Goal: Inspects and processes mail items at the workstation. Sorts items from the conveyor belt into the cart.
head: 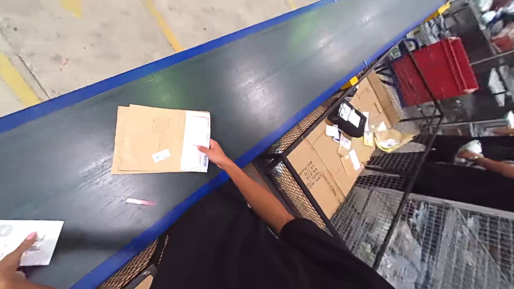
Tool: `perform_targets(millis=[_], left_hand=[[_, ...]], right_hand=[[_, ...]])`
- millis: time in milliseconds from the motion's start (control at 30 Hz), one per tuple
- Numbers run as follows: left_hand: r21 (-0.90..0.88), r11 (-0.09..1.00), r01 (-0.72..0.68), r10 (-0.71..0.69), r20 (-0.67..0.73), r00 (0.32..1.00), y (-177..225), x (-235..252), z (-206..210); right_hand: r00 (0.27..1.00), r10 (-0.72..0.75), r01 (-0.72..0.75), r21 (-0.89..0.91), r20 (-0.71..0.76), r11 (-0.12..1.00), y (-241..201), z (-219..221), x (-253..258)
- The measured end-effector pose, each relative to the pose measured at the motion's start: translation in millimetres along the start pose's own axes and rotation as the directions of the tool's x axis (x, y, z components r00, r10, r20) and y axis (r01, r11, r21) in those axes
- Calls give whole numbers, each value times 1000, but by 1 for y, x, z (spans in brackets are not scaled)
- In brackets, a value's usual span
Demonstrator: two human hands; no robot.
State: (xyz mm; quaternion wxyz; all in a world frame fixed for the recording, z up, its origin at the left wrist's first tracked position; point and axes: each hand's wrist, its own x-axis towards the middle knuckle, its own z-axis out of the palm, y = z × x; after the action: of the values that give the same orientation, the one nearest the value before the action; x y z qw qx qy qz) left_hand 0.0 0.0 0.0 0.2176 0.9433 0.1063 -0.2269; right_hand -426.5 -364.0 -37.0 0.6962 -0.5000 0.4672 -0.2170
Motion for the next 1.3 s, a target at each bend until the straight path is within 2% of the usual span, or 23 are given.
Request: perform_targets(millis=[100, 200, 367, 500, 567, 633, 700, 800, 867, 933, 1067, 1200, 1300], left_hand=[[7, 996, -90, 90, -9, 996, 19, -15, 26], [-13, 998, -66, 65, -63, 996, 46, -57, 36], [-13, 1000, -20, 18, -93, 996, 70, -77, 68], [-80, 983, -165, 162, -46, 986, 71, -67, 83], [-179, 951, -251, 255, -2, 967, 61, -57, 79], [-222, 938, -266, 266, -30, 964, 50, -52, 67], [-176, 960, -218, 199, -117, 973, 41, -48, 46], [-164, 981, -104, 61, -252, 966, 14, -23, 16], [-164, 985, -44, -10, -311, 950, -12, 2, -7], [-134, 991, 2, -49, -348, 936, -35, 27, -33], [2, 1000, 24, -22, -295, 955, -65, 67, -72], [76, 992, 100, -80, -233, 969, -72, 91, -70], [77, 990, 120, -101, -217, 971, -56, 85, -56]], right_hand=[[997, -2, -1, -43, -79, 999, 2, 3, -4], [995, -40, 32, -85, -97, 996, 4, 19, -5], [998, -49, 52, -91, 28, 995, 8, 39, -8], [993, -15, 21, -48, 115, 999, 7, 50, -12], [986, -8, 3, 30, 166, 1000, 1, 58, -12], [979, -9, 3, 30, 202, 1000, -6, 68, -11], [974, -4, 12, -33, 227, 999, -10, 79, -8], [974, -12, 63, -219, 226, 974, -13, 94, -3], [979, -28, 107, -386, 204, 916, -18, 101, 2], [982, -60, 153, -567, 180, 809, -27, 105, 6], [979, -107, 205, -802, 176, 561, -55, 114, 24], [982, -80, 191, -917, 173, 350, -67, 132, 49], [986, -86, 161, -940, 141, 301, -68, 148, 52]])
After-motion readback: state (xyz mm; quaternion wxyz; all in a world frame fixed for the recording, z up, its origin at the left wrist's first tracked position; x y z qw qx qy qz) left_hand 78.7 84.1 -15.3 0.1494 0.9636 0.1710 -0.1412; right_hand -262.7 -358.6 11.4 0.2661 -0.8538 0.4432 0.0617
